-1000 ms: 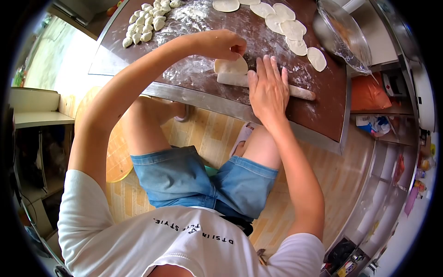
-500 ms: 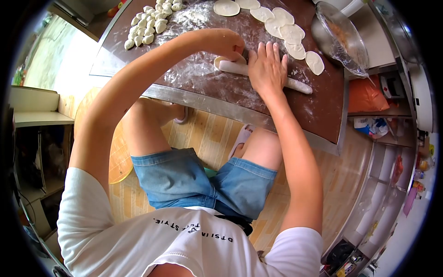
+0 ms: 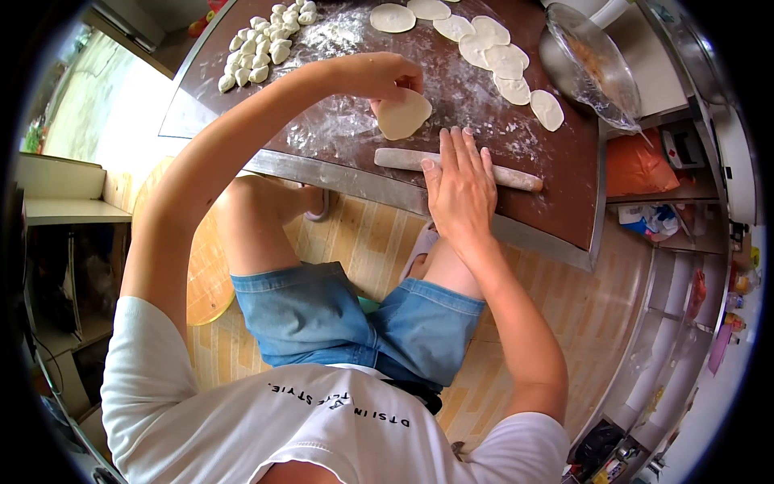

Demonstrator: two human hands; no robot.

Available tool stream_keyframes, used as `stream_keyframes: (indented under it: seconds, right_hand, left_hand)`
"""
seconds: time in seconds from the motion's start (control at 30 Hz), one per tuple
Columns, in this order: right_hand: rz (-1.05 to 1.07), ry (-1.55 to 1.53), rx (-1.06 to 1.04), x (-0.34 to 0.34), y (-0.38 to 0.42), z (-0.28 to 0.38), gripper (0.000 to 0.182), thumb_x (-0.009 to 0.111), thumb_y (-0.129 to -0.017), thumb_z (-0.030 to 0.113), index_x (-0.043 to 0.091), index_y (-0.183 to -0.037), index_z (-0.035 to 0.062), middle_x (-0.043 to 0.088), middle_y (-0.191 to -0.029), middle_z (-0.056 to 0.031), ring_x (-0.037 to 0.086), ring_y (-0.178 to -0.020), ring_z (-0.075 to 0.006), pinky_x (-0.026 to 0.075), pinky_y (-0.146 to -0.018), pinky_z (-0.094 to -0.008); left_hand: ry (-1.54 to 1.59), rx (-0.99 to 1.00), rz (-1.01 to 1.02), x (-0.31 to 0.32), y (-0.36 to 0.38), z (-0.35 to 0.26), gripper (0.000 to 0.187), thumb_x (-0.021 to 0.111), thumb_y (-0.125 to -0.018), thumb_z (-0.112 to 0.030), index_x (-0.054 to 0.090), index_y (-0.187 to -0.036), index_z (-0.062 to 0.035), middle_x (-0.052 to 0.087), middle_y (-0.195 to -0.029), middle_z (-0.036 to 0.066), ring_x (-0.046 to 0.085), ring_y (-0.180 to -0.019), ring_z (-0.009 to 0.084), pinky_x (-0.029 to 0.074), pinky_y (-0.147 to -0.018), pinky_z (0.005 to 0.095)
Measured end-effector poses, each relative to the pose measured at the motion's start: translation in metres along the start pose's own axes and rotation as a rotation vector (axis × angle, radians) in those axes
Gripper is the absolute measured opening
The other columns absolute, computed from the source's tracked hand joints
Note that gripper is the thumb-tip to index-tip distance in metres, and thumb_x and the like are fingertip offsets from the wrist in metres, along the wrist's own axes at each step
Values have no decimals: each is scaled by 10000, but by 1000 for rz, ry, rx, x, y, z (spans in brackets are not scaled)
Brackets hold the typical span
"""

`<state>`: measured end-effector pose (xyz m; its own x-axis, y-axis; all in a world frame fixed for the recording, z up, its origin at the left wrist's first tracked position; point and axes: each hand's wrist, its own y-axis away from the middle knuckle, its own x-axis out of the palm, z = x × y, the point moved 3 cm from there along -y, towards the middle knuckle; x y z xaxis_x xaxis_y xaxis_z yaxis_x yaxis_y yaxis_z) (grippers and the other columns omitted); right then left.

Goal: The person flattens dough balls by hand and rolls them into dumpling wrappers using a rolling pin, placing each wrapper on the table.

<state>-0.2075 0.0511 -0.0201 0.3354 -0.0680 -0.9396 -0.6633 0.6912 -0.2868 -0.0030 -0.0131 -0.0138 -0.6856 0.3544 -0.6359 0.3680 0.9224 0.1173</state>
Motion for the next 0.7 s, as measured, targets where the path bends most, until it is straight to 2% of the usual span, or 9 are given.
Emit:
stream_keyframes:
  seconds: [0.03, 0.13, 0.3, 0.4, 0.5, 0.53, 0.63, 0.67, 0.7]
  right_hand:
    - [-4, -2, -3, 0, -1, 0, 471, 428, -915, 309, 462, -1240, -32, 469, -1279, -204, 368, -1262, -315, 243, -1047, -459]
    - [-18, 22, -10, 3, -9, -3, 468, 420, -919, 312, 471, -1229, -36, 465, -1281, -208, 368, -1261, -318, 243, -1047, -462]
    - [-92, 115, 59, 32, -72, -28, 484, 379, -927, 343, 484, -1214, -33, 453, -1292, -214, 360, -1268, -319, 241, -1043, -477]
    - [-52, 134, 178, 39, -104, -42, 493, 312, -951, 356, 449, -1271, 8, 418, -1340, -170, 312, -1302, -288, 202, -1067, -450]
    - [-25, 162, 151, 37, -89, -35, 503, 303, -950, 366, 449, -1273, 9, 408, -1348, -169, 306, -1305, -287, 191, -1071, -450]
    - [-90, 122, 90, 35, -74, -30, 505, 360, -927, 358, 468, -1237, -25, 438, -1307, -213, 350, -1275, -318, 240, -1038, -496]
    - [-40, 54, 33, 18, -30, -12, 475, 410, -917, 313, 467, -1234, -36, 436, -1306, -219, 361, -1267, -322, 249, -1041, -468]
    - [-38, 30, 26, 10, -18, -6, 468, 417, -915, 306, 473, -1228, -37, 439, -1304, -219, 363, -1265, -322, 250, -1041, -464]
    - [-35, 5, 19, 3, -7, -1, 460, 424, -914, 300, 479, -1221, -39, 441, -1302, -219, 366, -1263, -322, 251, -1042, -460]
  left_hand:
    - [37, 0, -5, 1, 2, -2, 198, 603, -759, -181, 633, -906, -52, 642, -821, 99, 638, -685, 215, 507, -616, 315]
    - [-371, 49, -9, 4, 6, -13, 220, 603, -761, -229, 647, -891, -58, 647, -829, 102, 629, -738, 250, 492, -663, 344]
    - [-311, 25, -15, -1, 5, -16, 226, 627, -728, -256, 667, -826, -57, 654, -809, 99, 614, -751, 273, 472, -670, 363]
    - [-323, 28, -46, -5, -1, -10, 214, 637, -732, -239, 654, -811, -42, 638, -746, 122, 607, -695, 268, 468, -642, 364]
    - [-355, -7, 17, -2, -5, -12, 229, 642, -735, -234, 640, -832, -27, 632, -748, 142, 605, -672, 276, 467, -628, 372]
    - [-366, -31, 52, -1, -7, -14, 239, 644, -735, -236, 638, -843, -23, 632, -763, 147, 606, -673, 281, 467, -627, 375]
    - [-452, 203, -3, 5, -4, -9, 261, 638, -718, -208, 619, -883, -8, 625, -822, 159, 610, -712, 293, 465, -648, 384]
    - [-387, 181, 3, 3, -2, -11, 254, 626, -697, -158, 608, -901, -7, 622, -870, 151, 613, -773, 291, 459, -679, 391]
    - [-199, 49, 59, 2, 0, -10, 247, 624, -692, -145, 610, -899, -10, 625, -876, 145, 613, -780, 288, 459, -684, 388]
